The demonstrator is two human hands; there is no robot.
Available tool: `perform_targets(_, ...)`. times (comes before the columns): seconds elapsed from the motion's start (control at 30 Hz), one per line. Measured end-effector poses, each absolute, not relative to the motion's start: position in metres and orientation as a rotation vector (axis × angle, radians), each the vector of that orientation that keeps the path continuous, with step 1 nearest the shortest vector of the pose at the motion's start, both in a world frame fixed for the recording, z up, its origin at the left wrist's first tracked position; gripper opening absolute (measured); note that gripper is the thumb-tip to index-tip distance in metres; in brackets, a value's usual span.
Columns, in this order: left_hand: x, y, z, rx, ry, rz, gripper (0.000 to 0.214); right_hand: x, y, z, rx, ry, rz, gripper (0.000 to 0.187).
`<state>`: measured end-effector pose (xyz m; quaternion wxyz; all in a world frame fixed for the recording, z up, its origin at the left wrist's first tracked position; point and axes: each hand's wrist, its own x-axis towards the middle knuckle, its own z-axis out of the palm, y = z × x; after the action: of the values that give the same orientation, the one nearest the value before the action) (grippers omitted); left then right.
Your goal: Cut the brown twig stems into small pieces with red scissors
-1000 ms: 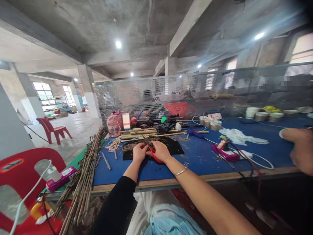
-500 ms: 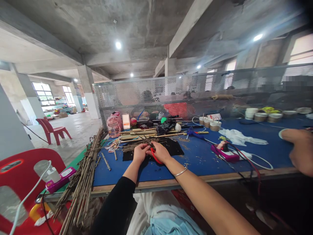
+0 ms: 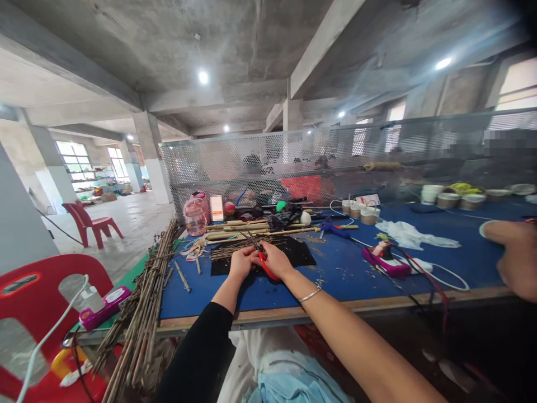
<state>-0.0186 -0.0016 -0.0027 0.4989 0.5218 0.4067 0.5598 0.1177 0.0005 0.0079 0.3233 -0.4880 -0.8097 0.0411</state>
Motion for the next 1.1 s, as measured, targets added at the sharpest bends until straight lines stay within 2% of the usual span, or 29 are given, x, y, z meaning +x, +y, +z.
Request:
perform_targets(0.17, -0.021, 0.000, -0.004, 1.262, 1.067, 1.396, 0.044, 0.119, -0.003, 0.012, -1.400, -2.156, 0.093, 0.051)
perform_targets(0.37, -0.022, 0.002, -0.004, 1.244, 1.164, 1.415, 0.028, 0.120, -0.001, 0.009, -1.495, -2.179, 0.071, 0.046)
perform_targets(0.6, -0.022, 0.002, -0.003, 1.052, 1.192, 1.490, 0.019, 0.124, 0.004, 0.007, -1.704, -1.913, -0.066, 0.059)
perform_targets(0.83, -0.022, -0.001, 0.001, 1.010, 1.146, 1.472, 0.026, 0.120, 0.006, 0.004, -1.350, -2.096, -0.016, 0.056)
perform_targets(1.1, -0.021, -0.004, 0.002, 1.230, 0.949, 1.454, 0.014, 0.116, 0.006, 0.002, -1.278, -2.165, 0.008, 0.061)
